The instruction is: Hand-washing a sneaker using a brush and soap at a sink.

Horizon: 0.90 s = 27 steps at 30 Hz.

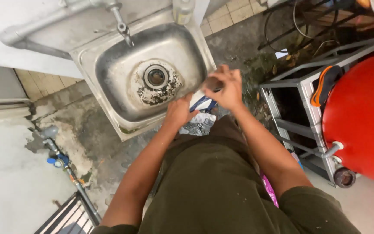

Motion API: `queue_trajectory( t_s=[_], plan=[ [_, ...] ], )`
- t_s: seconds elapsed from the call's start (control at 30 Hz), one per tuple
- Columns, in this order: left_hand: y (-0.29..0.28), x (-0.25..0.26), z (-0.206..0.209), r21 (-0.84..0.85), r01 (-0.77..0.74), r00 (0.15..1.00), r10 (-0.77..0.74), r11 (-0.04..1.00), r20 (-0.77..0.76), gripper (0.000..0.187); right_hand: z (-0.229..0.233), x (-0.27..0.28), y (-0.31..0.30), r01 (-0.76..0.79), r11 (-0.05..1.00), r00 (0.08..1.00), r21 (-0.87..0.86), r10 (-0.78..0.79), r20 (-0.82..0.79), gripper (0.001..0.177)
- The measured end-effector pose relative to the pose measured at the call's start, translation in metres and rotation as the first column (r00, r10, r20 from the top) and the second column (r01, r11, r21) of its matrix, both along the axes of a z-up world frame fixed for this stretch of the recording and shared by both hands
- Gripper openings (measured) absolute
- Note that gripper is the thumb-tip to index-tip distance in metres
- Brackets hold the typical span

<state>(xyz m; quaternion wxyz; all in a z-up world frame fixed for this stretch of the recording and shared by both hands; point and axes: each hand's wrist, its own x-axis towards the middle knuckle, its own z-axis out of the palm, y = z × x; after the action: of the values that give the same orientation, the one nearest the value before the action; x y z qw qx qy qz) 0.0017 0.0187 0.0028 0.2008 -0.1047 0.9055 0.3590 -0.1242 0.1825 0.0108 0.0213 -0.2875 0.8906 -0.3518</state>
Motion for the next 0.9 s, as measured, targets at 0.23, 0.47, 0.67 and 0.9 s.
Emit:
queue_trajectory(
  t_s=[0.23,0.47,0.67,0.9],
  plan=[
    [-0.011,-0.022,-0.012,-0.011,0.057,0.998,-0.057,0.998,0.023,0.077,-0.032,-0.019,-0.002,0.088,0.982,0.991,-0.168,-0.069,0.117,0.055],
    [0.012,-0.046,-0.012,0.012,0.227,0.973,-0.227,0.974,0.028,0.098,-0.042,-0.032,0.024,0.230,0.972,0.935,-0.051,-0.206,0.290,0.045],
    [0.011,-0.050,-0.016,0.019,0.258,0.966,-0.258,0.966,0.026,0.102,-0.079,-0.052,0.043,0.169,0.966,0.915,-0.197,-0.080,0.395,0.029],
    [0.011,-0.061,-0.008,-0.018,0.263,0.965,-0.262,0.965,0.027,0.098,-0.108,-0.070,0.042,0.314,0.925,0.810,-0.216,-0.142,0.568,0.032]
  ],
)
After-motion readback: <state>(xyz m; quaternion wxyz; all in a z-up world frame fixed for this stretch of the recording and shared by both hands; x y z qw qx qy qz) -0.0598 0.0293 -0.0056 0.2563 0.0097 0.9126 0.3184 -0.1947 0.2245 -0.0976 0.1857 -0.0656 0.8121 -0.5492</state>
